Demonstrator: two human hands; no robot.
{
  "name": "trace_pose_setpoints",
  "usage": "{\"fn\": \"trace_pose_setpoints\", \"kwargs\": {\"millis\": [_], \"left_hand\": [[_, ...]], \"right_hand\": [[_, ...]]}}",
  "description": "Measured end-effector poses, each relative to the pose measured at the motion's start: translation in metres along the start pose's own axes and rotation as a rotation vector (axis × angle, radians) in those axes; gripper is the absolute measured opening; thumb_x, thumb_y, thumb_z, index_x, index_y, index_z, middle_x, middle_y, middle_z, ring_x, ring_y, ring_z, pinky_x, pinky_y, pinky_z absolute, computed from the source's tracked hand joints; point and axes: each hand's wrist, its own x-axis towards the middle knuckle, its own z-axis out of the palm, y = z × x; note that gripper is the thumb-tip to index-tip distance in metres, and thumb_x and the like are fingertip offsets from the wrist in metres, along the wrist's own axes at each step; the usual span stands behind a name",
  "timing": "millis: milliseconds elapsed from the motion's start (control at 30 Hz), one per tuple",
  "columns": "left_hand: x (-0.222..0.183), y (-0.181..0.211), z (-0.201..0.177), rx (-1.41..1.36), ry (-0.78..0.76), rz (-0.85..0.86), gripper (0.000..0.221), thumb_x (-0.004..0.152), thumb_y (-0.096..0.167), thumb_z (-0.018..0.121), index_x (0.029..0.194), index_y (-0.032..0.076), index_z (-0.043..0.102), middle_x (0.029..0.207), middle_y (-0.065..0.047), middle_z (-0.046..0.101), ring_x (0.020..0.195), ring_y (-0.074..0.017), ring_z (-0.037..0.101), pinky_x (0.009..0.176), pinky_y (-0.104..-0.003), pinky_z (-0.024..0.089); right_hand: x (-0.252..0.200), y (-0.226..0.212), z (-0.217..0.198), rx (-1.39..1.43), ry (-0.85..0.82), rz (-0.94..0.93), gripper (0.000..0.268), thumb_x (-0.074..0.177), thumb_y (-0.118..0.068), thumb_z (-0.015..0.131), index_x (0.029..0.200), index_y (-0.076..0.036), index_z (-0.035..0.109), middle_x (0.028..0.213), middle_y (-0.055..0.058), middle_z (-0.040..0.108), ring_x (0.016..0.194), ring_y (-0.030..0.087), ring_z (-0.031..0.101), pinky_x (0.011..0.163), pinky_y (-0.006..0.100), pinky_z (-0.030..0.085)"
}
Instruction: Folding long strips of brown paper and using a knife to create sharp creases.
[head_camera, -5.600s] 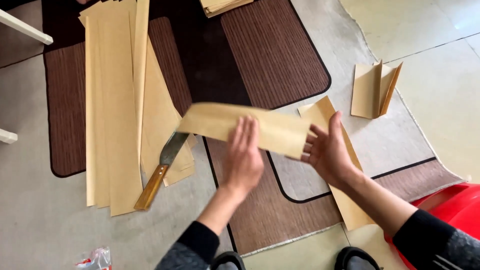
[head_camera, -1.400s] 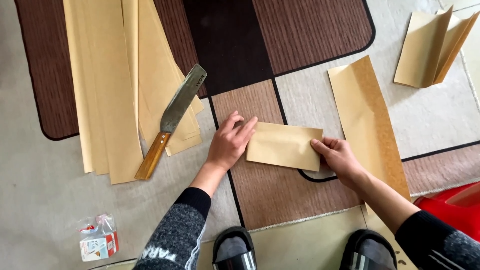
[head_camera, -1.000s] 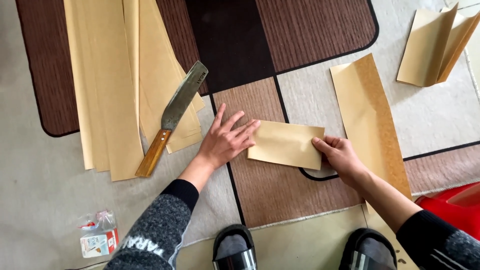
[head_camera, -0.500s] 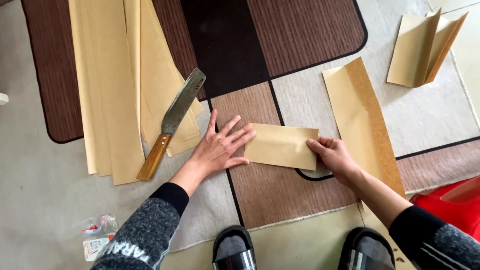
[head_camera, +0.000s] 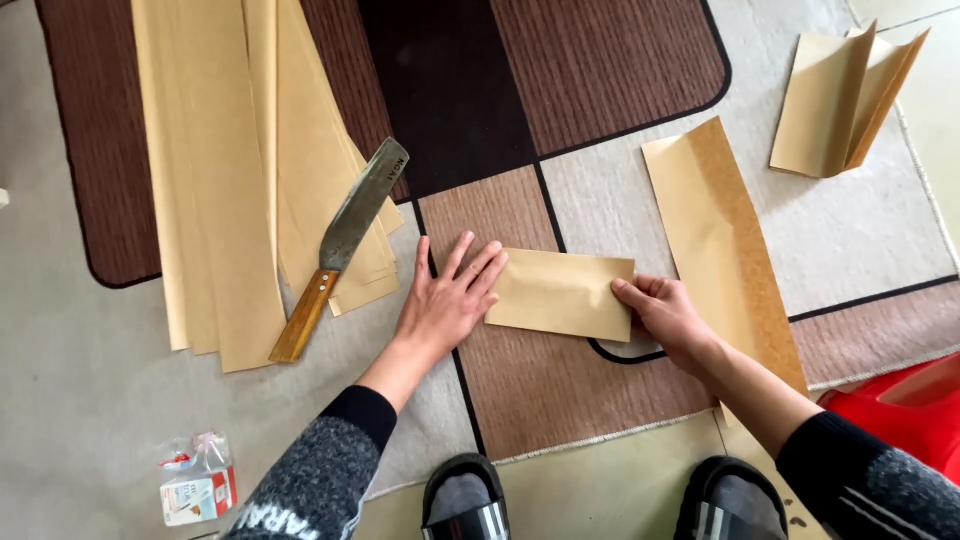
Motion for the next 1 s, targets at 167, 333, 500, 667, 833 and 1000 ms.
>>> {"fn": "trace_pose_setpoints", "kwargs": {"millis": [167,333,500,667,833,1000], "left_hand": [[0.005,-0.004,-0.021,-0.133,-0.235,-0.062,0.064,0.121,0.052,0.035,0.182,0.032,0.030,0.191,0.009,0.024,0.176,-0.0327,0.014,0.133,-0.083,0.008],[0.034,0.025,-0.061,-0.870,0.061,-0.494,0.085,0.109,0.045,0.072,0.181,0.015,0.036,0.175,-0.021,0.053,0.159,-0.0454,0.051,0.131,-0.069,0.039],[0.040,0.020,-0.037,-1.568,0.090,-0.829,0.049,0.104,0.040,0.086,0.138,0.007,0.073,0.108,-0.012,0.086,0.092,-0.0196,0.083,0.076,-0.034,0.069],[0.043,0.004,-0.087,-1.573,0.051,-0.735,0.026,0.109,0.027,0.081,0.096,0.004,0.081,0.069,-0.007,0.080,0.060,-0.0085,0.073,0.056,-0.023,0.060],[0.046,-0.006,-0.122,-1.377,-0.233,-0.522,0.030,0.111,0.027,0.076,0.092,0.005,0.081,0.067,-0.006,0.079,0.058,-0.0083,0.062,0.060,-0.024,0.055],[0.062,0.014,-0.151,-1.371,-0.325,-0.427,0.023,0.109,0.025,0.078,0.095,0.007,0.082,0.068,0.001,0.075,0.063,-0.0058,0.061,0.063,-0.022,0.053]], "right_hand": [[0.001,0.003,0.002,-0.021,0.019,-0.021,0.032,0.111,-0.025,0.080,0.097,0.004,0.078,0.078,0.015,0.080,0.066,0.024,0.080,0.060,0.039,0.068],[-0.020,-0.025,0.011,-0.021,0.077,-0.067,0.030,0.112,-0.028,0.081,0.102,0.000,0.080,0.084,0.011,0.080,0.069,0.020,0.078,0.067,0.038,0.069],[-0.052,-0.057,0.017,0.055,0.053,-0.136,0.029,0.114,-0.026,0.079,0.105,0.002,0.079,0.085,0.011,0.079,0.072,0.020,0.079,0.072,0.039,0.070],[-0.037,-0.043,-0.005,0.142,-0.084,-0.114,0.029,0.111,-0.022,0.080,0.102,0.006,0.076,0.083,0.018,0.080,0.073,0.027,0.082,0.075,0.048,0.071],[-0.049,-0.075,-0.015,-0.077,-0.484,0.041,0.024,0.098,-0.012,0.085,0.106,0.011,0.082,0.088,0.021,0.085,0.082,0.033,0.087,0.082,0.052,0.072],[-0.090,-0.112,0.019,-0.317,-0.538,0.047,0.023,0.090,-0.012,0.095,0.087,0.007,0.082,0.068,0.014,0.079,0.059,0.023,0.079,0.059,0.036,0.065]]}}
